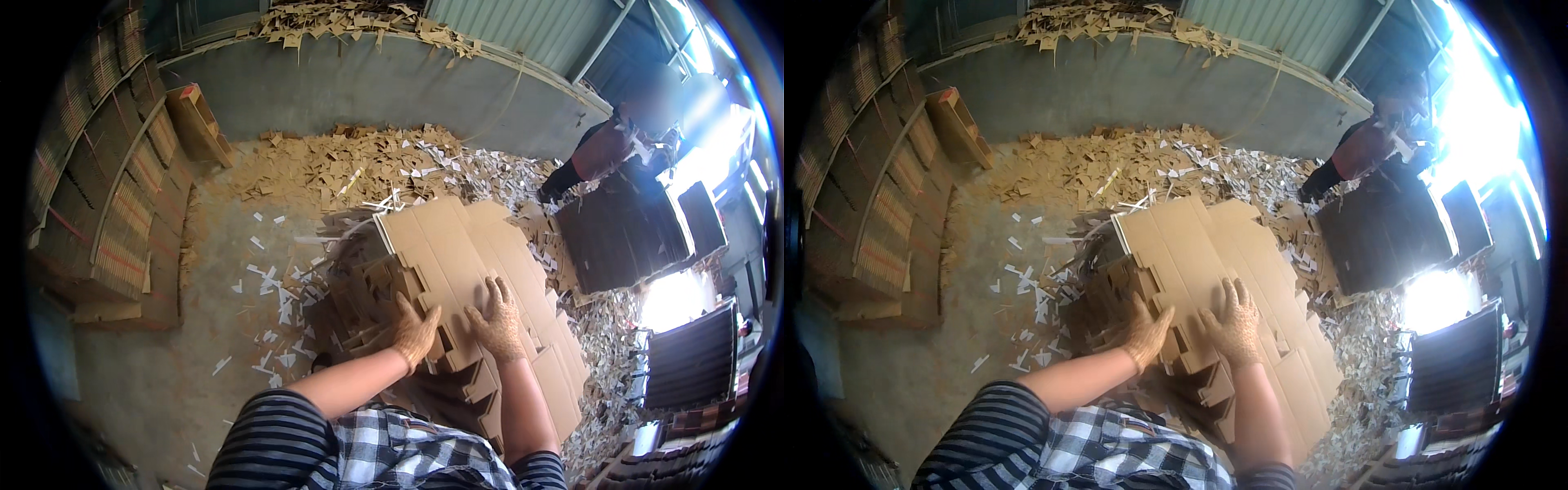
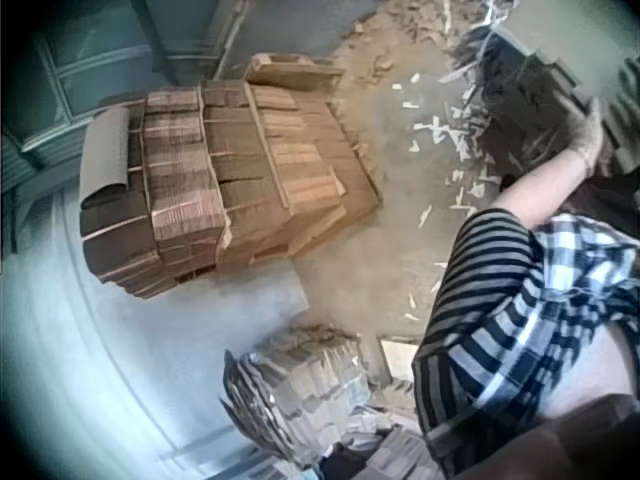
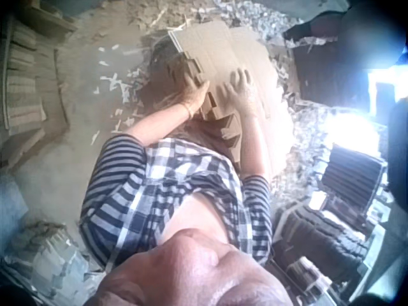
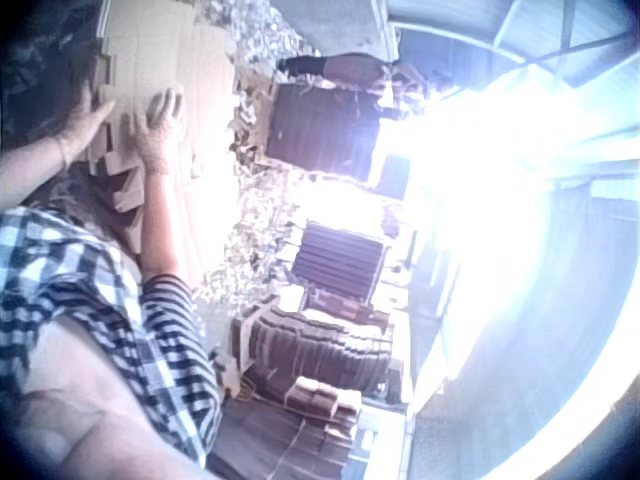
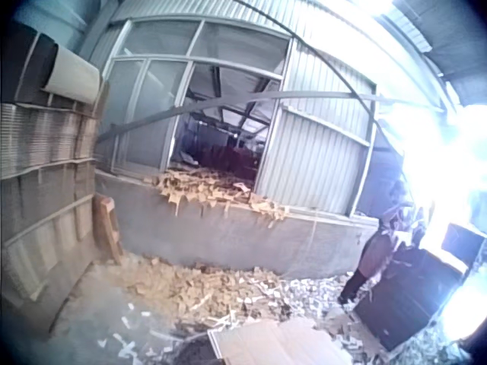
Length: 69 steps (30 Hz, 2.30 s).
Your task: The person repeatedly picks up flat cardboard sheets from a pile, aligns them, and stacks them into a neat pile. The person also moves a small stack of cardboard to a different location and continues stacking.
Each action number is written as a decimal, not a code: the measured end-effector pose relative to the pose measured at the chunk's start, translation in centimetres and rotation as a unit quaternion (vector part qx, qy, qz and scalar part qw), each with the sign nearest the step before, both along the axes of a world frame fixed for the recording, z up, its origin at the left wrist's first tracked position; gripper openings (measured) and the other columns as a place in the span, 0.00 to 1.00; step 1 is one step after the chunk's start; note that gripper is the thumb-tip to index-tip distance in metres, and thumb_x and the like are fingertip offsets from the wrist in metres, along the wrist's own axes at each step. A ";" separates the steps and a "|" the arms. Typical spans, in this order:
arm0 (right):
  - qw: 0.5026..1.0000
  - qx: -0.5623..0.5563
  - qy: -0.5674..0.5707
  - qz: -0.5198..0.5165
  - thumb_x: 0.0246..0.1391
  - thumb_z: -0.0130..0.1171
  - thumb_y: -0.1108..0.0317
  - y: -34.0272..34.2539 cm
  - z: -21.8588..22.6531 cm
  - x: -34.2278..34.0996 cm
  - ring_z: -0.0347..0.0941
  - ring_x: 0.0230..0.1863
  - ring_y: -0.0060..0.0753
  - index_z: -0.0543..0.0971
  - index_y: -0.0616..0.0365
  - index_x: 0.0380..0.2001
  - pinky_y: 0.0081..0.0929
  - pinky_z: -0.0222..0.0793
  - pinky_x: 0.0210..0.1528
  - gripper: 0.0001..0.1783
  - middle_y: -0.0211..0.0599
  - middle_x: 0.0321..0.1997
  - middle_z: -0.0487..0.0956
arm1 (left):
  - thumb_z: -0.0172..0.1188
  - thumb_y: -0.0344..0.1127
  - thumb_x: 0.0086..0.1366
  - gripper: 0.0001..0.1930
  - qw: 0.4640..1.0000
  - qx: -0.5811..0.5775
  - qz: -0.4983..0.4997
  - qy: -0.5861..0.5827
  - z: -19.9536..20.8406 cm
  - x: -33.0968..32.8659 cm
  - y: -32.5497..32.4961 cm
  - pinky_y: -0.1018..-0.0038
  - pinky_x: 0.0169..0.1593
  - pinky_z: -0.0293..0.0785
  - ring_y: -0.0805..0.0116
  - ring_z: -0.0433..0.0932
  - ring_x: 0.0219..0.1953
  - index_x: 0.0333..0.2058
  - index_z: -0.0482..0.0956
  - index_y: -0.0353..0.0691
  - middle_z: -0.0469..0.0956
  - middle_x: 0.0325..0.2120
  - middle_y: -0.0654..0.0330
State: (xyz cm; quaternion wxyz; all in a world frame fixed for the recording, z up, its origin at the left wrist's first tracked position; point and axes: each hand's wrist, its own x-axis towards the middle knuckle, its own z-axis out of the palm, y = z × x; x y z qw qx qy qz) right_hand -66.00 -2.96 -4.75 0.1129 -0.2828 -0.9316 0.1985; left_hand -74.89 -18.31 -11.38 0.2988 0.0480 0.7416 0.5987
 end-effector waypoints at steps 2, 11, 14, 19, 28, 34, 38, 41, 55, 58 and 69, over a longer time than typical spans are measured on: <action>0.999 0.018 -0.039 -0.029 0.53 0.66 0.49 -1.0 0.5 -4.4 0.52 0.74 0.57 0.65 0.54 0.68 0.56 0.45 0.74 0.43 0.55 0.73 0.59 | 0.61 0.55 0.65 0.50 0.996 -0.024 0.000 0.084 -1.6 -2.9 -3.3 0.58 0.72 0.55 0.41 0.59 0.70 0.70 0.46 0.25 0.57 0.67 0.34; 0.985 0.133 -0.106 0.019 0.61 0.52 0.49 -2.3 -1.0 -17.5 0.48 0.76 0.58 0.64 0.51 0.69 0.63 0.41 0.74 0.36 0.46 0.75 0.58 | 0.70 0.53 0.59 0.46 0.997 -0.035 -0.062 0.028 3.8 -22.6 -2.4 0.57 0.63 0.69 0.45 0.73 0.61 0.64 0.61 0.25 0.71 0.57 0.33; 0.985 0.140 -0.098 0.030 0.60 0.52 0.51 -2.2 -1.6 -18.1 0.48 0.76 0.59 0.64 0.51 0.69 0.64 0.42 0.73 0.36 0.47 0.75 0.58 | 0.72 0.57 0.54 0.48 0.981 -0.141 -0.107 0.078 3.3 -24.5 -1.4 0.56 0.61 0.70 0.43 0.74 0.59 0.62 0.63 0.26 0.73 0.55 0.33; 0.982 0.150 -0.109 0.019 0.60 0.51 0.51 -2.5 -1.6 -18.3 0.48 0.76 0.60 0.63 0.52 0.69 0.65 0.41 0.73 0.36 0.48 0.75 0.57 | 0.73 0.50 0.52 0.37 0.974 -0.146 -0.069 0.159 2.7 -23.9 -0.4 0.54 0.53 0.75 0.43 0.80 0.50 0.53 0.71 0.29 0.80 0.46 0.36; 0.986 0.144 -0.083 0.031 0.60 0.52 0.51 -2.3 -0.9 -18.1 0.49 0.75 0.62 0.64 0.52 0.69 0.67 0.43 0.72 0.36 0.49 0.74 0.59 | 0.71 0.56 0.55 0.27 0.993 -0.074 -0.076 0.043 -1.2 -21.1 -0.9 0.60 0.44 0.78 0.52 0.84 0.36 0.37 0.83 0.34 0.85 0.31 0.47; 0.987 0.139 -0.079 0.025 0.61 0.51 0.50 -2.1 -1.5 -17.4 0.49 0.75 0.63 0.65 0.53 0.68 0.69 0.42 0.72 0.35 0.49 0.75 0.58 | 0.69 0.55 0.56 0.26 0.992 -0.074 -0.053 0.091 1.0 -20.6 -0.3 0.58 0.46 0.77 0.48 0.83 0.39 0.35 0.84 0.33 0.84 0.34 0.43; 0.987 0.143 -0.075 0.025 0.63 0.48 0.49 -1.9 -2.1 -17.4 0.49 0.75 0.64 0.65 0.53 0.69 0.71 0.41 0.71 0.34 0.49 0.75 0.58 | 0.69 0.54 0.55 0.26 0.978 -0.101 -0.079 0.166 3.1 -20.5 0.0 0.56 0.47 0.77 0.43 0.83 0.41 0.37 0.84 0.32 0.83 0.35 0.41; 0.985 0.153 -0.075 0.018 0.63 0.48 0.49 -1.7 -2.5 -17.3 0.49 0.75 0.64 0.65 0.53 0.69 0.72 0.41 0.71 0.34 0.49 0.75 0.58 | 0.68 0.54 0.56 0.26 0.974 -0.120 -0.080 0.175 3.8 -20.2 0.2 0.55 0.48 0.77 0.40 0.81 0.43 0.38 0.84 0.32 0.83 0.37 0.38; 0.985 0.151 -0.077 0.021 0.62 0.49 0.51 -1.6 -2.5 -17.5 0.49 0.74 0.63 0.66 0.52 0.68 0.72 0.41 0.71 0.34 0.49 0.75 0.58 | 0.72 0.54 0.51 0.28 0.990 -0.053 -0.039 0.125 -0.1 -20.1 2.0 0.57 0.47 0.78 0.44 0.84 0.41 0.38 0.85 0.31 0.84 0.36 0.39; 0.986 0.147 -0.076 0.024 0.62 0.49 0.51 -2.3 -2.4 -17.9 0.49 0.74 0.63 0.66 0.52 0.68 0.72 0.42 0.71 0.33 0.48 0.75 0.58 | 0.71 0.52 0.53 0.27 0.999 -0.003 -0.030 0.042 -2.5 -20.9 2.3 0.59 0.46 0.78 0.45 0.84 0.40 0.37 0.85 0.28 0.83 0.34 0.37; 0.988 0.149 -0.049 -0.012 0.64 0.48 0.50 -2.1 -2.6 -17.8 0.51 0.74 0.60 0.65 0.52 0.68 0.70 0.43 0.71 0.33 0.47 0.75 0.58 | 0.66 0.52 0.58 0.21 0.960 -0.126 -0.101 0.229 4.2 -19.0 1.6 0.59 0.42 0.78 0.49 0.84 0.36 0.38 0.86 0.38 0.84 0.31 0.45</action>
